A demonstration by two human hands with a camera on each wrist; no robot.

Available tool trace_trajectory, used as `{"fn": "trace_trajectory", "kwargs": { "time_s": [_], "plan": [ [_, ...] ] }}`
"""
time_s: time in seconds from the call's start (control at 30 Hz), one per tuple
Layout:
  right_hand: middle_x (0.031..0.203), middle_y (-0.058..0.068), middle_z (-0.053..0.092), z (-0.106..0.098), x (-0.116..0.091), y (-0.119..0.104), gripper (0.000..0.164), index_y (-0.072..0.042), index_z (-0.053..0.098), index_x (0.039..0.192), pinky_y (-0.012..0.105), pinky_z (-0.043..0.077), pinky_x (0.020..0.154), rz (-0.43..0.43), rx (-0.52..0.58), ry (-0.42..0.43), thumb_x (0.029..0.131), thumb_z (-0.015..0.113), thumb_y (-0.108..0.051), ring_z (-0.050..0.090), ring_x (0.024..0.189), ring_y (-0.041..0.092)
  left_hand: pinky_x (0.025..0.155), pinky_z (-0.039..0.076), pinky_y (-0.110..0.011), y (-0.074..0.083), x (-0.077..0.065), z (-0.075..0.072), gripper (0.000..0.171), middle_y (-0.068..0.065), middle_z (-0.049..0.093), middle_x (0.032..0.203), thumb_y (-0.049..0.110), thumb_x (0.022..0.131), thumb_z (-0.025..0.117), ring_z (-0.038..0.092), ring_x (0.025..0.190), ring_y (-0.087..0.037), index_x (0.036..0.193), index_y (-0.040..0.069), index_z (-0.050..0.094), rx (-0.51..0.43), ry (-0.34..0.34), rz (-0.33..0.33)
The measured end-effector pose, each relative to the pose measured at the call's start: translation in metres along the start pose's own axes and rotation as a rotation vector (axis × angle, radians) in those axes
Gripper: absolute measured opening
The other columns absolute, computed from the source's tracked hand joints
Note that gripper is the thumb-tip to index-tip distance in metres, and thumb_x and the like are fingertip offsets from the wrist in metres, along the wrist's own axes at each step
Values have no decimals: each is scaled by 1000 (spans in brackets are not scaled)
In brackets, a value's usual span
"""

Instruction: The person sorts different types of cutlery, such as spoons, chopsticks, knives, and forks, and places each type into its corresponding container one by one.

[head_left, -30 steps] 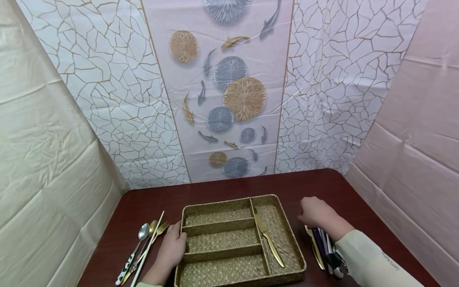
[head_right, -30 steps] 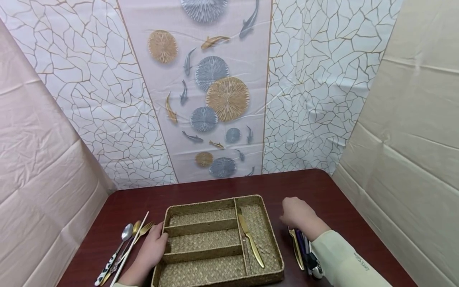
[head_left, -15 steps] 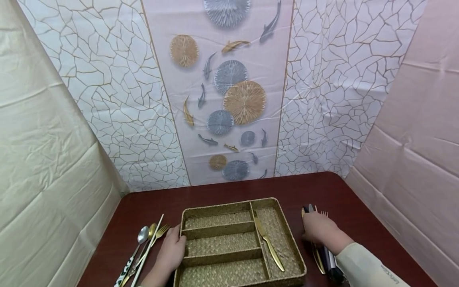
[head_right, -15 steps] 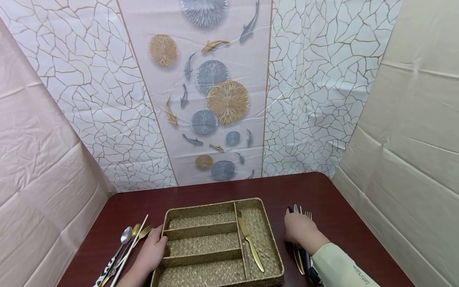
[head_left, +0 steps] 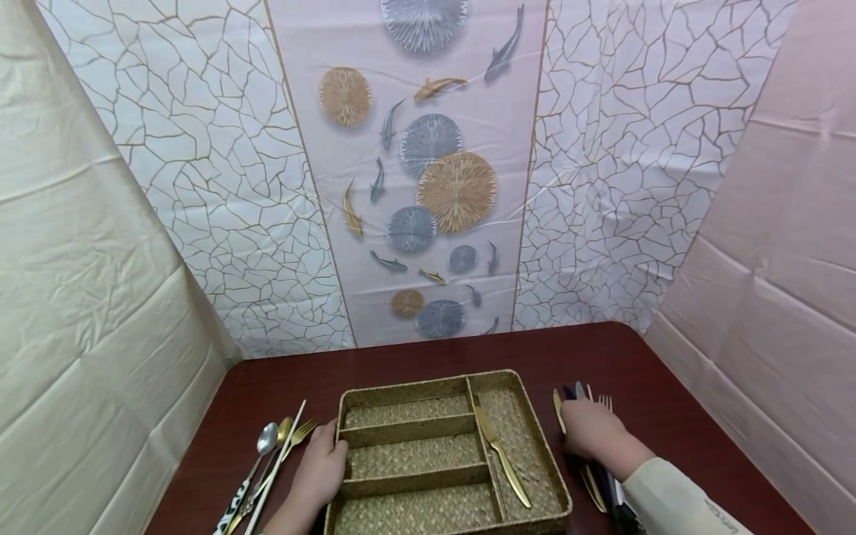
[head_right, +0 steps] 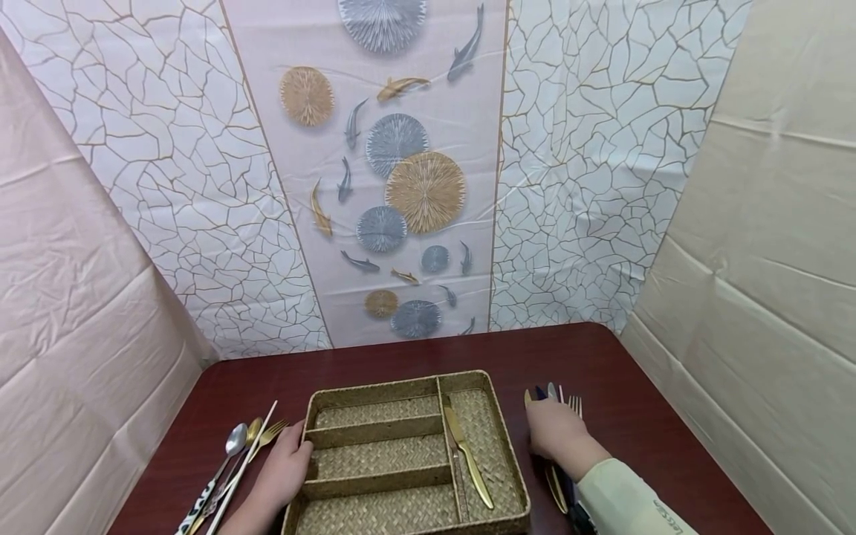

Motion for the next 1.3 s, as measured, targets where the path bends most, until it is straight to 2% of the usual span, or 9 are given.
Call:
{"fn": "trace_trajectory", "kwargs": {
  "time_s": [0.23, 0.4, 0.63, 0.9, 1.03, 1.2, 1.3],
  "plan": [
    [66, 2, 56, 3, 1, -4, 30, -14, 53, 67, 40, 45, 53, -36, -18, 45, 74, 77, 4, 49, 57, 19, 106, 49, -64, -1, 0, 1, 53, -24, 59, 141, 13, 110, 46, 58, 134, -44, 159, -8, 49, -7, -6, -14],
    [65, 2, 56, 5, 3, -3, 30, -14, 53, 66, 39, 43, 53, -10, 3, 21, 77, 73, 5, 48, 57, 19, 107, 48, -65, -2, 3, 1, 54, -24, 58, 142, 14, 111, 46, 57, 135, -45, 159, -8, 49, -14, -16, -18],
    [63, 0, 55, 6, 1, 1, 34, -13, 54, 66, 41, 47, 57, 0, 41, -25, 81, 84, -7, 50, 56, 18, 107, 49, -64, -2, 3, 1, 53, -24, 59, 141, 14, 110, 47, 58, 134, -44, 159, -8, 50, -9, -9, -18],
    [73, 6, 65, 9, 0, 4, 27, -11, 60, 70, 49, 55, 64, 20, 5, -65, 78, 86, -13, 57, 64, 23, 108, 48, -64, -1, 2, 1, 53, -26, 58, 144, 14, 110, 46, 57, 136, -46, 158, -9, 50, -5, -18, -26],
    [74, 5, 65, 9, -2, 4, 22, -11, 60, 70, 47, 54, 63, 44, 5, -93, 77, 81, -9, 57, 65, 24, 108, 48, -64, 0, 2, 1, 53, -26, 58, 143, 13, 110, 46, 57, 136, -46, 158, -9, 50, -5, -12, -18],
    [69, 3, 61, 6, -1, 4, 20, -12, 59, 67, 40, 49, 57, 87, 43, -145, 78, 72, -3, 56, 61, 22, 109, 48, -64, 0, 1, 1, 53, -26, 58, 144, 13, 110, 47, 57, 136, -46, 158, -9, 51, -5, -4, -16],
    [68, 2, 61, 4, -1, 4, 19, -11, 59, 66, 38, 49, 57, 90, 59, -144, 78, 71, -3, 56, 59, 22, 109, 48, -64, 0, 1, 1, 53, -26, 58, 143, 13, 109, 47, 57, 136, -46, 157, -9, 51, -3, 0, -11]
  ]
}}
Point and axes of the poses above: each hand's wrist, its own x-axis towards the middle knuckle, its own z-axis out of the palm, y = z × x, the point moved 3 cm from there along x, towards the middle knuckle
